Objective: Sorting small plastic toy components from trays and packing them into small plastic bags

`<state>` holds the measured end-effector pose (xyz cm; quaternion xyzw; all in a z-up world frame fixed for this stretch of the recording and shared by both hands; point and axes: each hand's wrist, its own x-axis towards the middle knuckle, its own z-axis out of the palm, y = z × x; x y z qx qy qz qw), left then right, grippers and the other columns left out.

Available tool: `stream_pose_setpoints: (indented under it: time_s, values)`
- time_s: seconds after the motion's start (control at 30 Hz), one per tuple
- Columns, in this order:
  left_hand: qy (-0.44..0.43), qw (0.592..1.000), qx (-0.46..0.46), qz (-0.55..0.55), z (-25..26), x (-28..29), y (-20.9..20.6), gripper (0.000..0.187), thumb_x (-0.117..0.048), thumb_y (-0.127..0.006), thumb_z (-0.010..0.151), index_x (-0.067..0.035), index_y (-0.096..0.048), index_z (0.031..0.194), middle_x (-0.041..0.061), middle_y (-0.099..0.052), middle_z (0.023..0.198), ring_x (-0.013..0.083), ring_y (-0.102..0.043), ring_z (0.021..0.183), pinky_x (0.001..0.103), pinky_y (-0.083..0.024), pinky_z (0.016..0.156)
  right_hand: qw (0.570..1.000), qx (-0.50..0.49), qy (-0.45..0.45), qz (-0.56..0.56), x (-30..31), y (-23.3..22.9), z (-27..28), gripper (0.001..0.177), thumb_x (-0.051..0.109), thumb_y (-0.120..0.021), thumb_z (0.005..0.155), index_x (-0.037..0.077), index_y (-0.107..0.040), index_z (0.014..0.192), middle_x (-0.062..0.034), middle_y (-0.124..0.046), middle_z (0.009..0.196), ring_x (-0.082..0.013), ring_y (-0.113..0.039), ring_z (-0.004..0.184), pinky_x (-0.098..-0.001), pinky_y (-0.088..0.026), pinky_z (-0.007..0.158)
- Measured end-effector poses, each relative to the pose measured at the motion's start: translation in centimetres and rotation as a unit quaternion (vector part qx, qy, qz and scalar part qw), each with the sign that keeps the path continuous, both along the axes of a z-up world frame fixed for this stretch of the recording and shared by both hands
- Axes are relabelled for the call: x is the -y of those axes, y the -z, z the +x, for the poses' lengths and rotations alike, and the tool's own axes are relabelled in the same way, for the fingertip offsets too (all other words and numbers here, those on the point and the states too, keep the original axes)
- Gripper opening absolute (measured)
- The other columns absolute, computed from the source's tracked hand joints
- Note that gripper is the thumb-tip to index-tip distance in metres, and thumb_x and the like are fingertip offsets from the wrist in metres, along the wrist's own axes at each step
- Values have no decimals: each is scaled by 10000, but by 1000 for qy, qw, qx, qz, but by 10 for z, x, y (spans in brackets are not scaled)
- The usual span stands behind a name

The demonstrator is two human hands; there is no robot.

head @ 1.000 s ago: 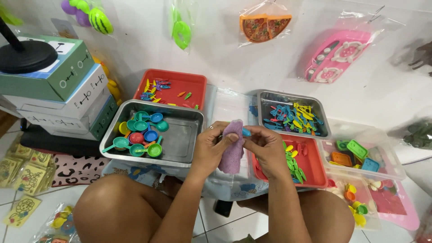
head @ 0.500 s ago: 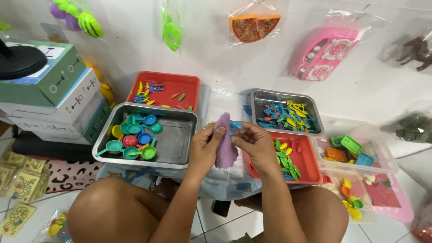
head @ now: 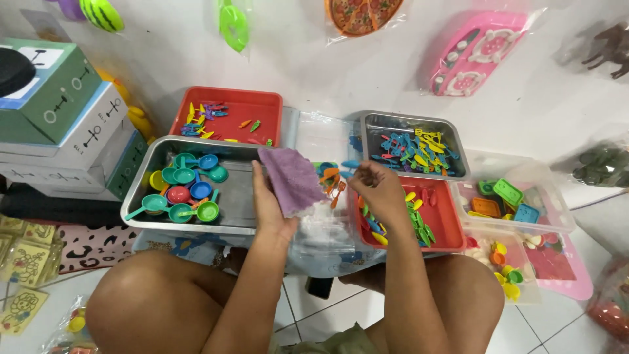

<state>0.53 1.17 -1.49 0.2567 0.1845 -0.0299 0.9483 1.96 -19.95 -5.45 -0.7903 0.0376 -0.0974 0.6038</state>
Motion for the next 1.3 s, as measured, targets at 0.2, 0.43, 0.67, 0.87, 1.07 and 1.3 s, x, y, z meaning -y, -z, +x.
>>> stream_pose_setpoints:
  time_s: [0.2,0.43,0.67,0.87,1.07,1.3]
  values:
    - [19,993,12,118,4,-2,21,410,-264,-769,896,-94,-632,1243,30,-683,971,174,-704,877,341,-569,815,988,-53,-29,-144,-17,5,-5,530,218,-873,768,71,-731,1257,-143,-782,981,-271,-759,829,-382,-610,755]
    - [80,957,169,220,-11,12,15,244,-136,-637,977,-71,-734,1191,30,-723,973,120,-670,864,290,-548,823,984,26,-173,-36,-5,-19,-23,771,510,-593,891,-9,-545,1460,-280,-603,1365,-399,-593,1259,-536,-468,1049]
    - [143,757,321,550,9,-12,-36,321,-292,-765,855,-125,-755,1129,122,-735,1086,296,-720,1017,391,-590,877,958,76,-82,264,-11,-18,-23,166,38,-701,902,57,-692,1066,-62,-710,912,-162,-713,808,-278,-552,755]
    - [45,599,257,757,139,-103,-12,207,-259,-671,911,-170,-762,1074,115,-748,974,369,-727,951,503,-584,810,940,7,77,333,-13,-42,-31,96,248,-730,900,176,-692,949,6,-703,821,-123,-717,682,-273,-544,604]
    - [7,283,159,946,285,-197,63,271,-76,-667,823,-270,-806,952,45,-682,867,313,-741,835,466,-617,684,944,1,93,315,-10,-29,-18,95,238,-749,902,174,-679,907,-5,-690,803,-155,-717,681,-297,-557,612]
    - [7,225,210,951,276,-187,72,106,-167,-710,830,-116,-790,877,93,-708,962,338,-660,951,441,-549,807,940,-41,58,334,2,1,-4,224,167,-659,935,69,-651,1136,-79,-679,1034,-177,-642,902,-295,-514,772]
